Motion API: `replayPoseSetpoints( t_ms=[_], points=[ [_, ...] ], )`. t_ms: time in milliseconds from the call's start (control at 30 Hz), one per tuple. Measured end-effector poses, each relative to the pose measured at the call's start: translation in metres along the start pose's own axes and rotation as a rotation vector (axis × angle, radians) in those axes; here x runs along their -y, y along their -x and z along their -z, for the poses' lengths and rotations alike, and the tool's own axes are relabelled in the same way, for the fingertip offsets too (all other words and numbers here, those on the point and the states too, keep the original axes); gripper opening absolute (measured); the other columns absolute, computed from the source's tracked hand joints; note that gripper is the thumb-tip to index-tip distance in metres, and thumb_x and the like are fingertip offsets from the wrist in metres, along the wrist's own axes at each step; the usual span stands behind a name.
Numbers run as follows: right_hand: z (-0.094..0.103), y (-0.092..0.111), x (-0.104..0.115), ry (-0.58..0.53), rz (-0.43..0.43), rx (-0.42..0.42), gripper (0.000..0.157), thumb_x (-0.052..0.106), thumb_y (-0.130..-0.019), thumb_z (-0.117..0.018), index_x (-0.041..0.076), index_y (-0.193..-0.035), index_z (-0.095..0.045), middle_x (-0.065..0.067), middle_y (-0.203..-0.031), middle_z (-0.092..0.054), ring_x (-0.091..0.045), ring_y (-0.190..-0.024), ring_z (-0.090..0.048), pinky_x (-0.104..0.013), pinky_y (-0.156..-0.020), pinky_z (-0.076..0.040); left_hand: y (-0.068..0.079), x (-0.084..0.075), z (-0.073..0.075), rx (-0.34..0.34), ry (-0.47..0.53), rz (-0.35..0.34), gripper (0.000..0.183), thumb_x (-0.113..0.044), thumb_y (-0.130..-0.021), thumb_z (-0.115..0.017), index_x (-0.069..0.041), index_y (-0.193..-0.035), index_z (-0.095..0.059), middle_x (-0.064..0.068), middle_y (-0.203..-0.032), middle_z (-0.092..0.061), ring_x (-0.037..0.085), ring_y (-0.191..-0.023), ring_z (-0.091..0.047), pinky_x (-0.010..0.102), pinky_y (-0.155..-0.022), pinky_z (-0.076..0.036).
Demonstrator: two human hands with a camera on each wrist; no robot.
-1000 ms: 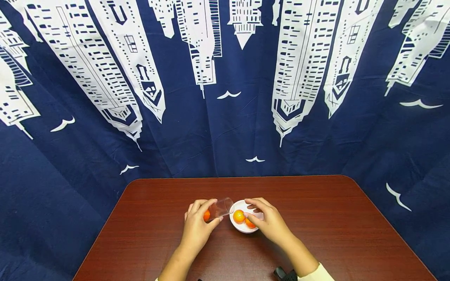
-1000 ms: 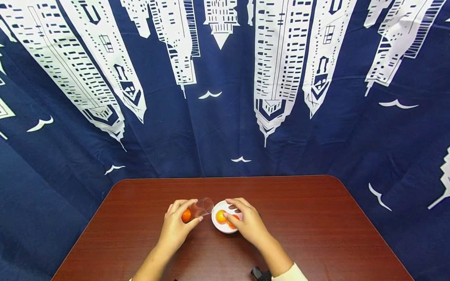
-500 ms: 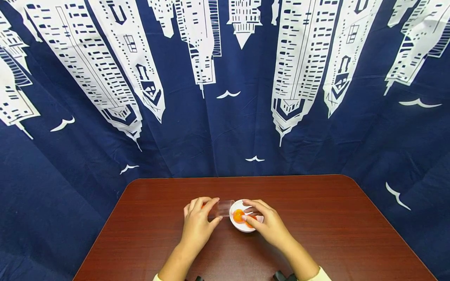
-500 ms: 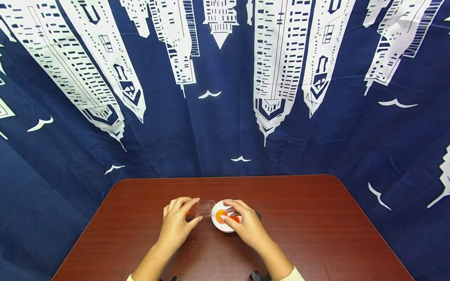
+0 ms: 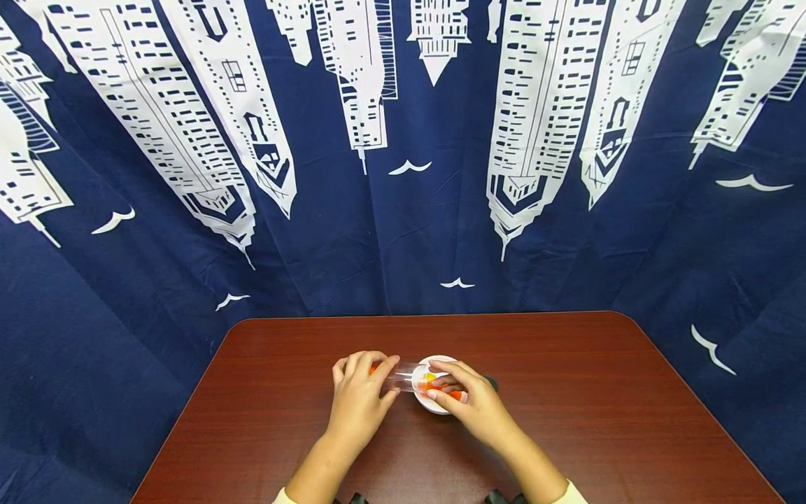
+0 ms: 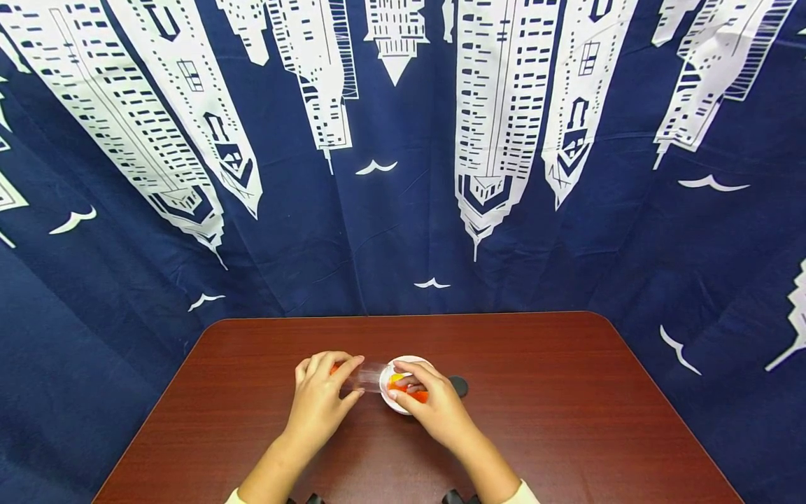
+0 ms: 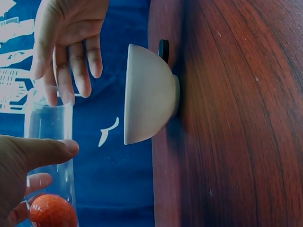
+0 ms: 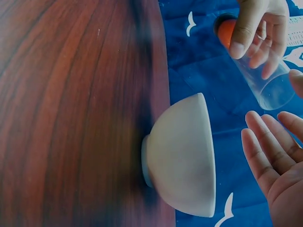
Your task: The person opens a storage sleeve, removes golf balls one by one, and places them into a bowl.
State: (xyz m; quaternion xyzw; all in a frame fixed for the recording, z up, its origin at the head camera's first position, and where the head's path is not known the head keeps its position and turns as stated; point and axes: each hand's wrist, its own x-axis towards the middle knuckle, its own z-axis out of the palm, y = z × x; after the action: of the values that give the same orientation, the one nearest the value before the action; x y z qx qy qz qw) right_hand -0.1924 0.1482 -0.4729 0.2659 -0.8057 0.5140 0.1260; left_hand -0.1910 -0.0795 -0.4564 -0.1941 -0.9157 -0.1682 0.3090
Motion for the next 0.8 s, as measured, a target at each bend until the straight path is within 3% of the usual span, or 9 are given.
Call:
replayPoseSetpoints(
  t_ms=[133,400,800],
  points=[
    [-0.0034,0.0002,-0.0001,-0.03,-0.014,0.01,0.044,0.019,-0.091,-0.075,0.005,-0.131,-0.063,-0.014,-0.125,-0.067,-0.021,-0.101,-0.072,-0.026,-0.084,-0.06,0.0003,-0.0001,-0.001,0.01,-0.015,-0.033,0.057,-0.023,-0.068,-0.094,-0.024,-0.12,-0.072,-0.004,-0.114,-0.062,0.023,-0.117,-0.055,0.051,-0.102,-0.036],
    [-0.0069,0.0023,-0.0042,-0.059,-0.009,0.009,0.041,0.018,-0.093,-0.073,0.002,-0.13,-0.064,-0.013,-0.12,-0.068,-0.021,-0.096,-0.073,-0.028,-0.082,-0.06,0.0002,-0.0001,-0.0002,-0.023,-0.034,-0.084,0.058,-0.021,-0.065,-0.096,-0.024,-0.118,-0.073,-0.001,-0.114,-0.064,0.024,-0.114,-0.056,0.052,-0.101,-0.035],
    [-0.0084,0.0036,-0.0068,-0.077,-0.058,0.022,0.041,0.017,-0.093,-0.073,0.002,-0.129,-0.064,-0.016,-0.118,-0.069,-0.018,-0.095,-0.073,-0.029,-0.081,-0.061,0.0002,-0.0013,0.0017,-0.009,-0.049,-0.09,0.06,-0.02,-0.063,-0.096,-0.024,-0.119,-0.073,-0.002,-0.115,-0.064,0.025,-0.115,-0.055,0.054,-0.103,-0.034]
  ],
)
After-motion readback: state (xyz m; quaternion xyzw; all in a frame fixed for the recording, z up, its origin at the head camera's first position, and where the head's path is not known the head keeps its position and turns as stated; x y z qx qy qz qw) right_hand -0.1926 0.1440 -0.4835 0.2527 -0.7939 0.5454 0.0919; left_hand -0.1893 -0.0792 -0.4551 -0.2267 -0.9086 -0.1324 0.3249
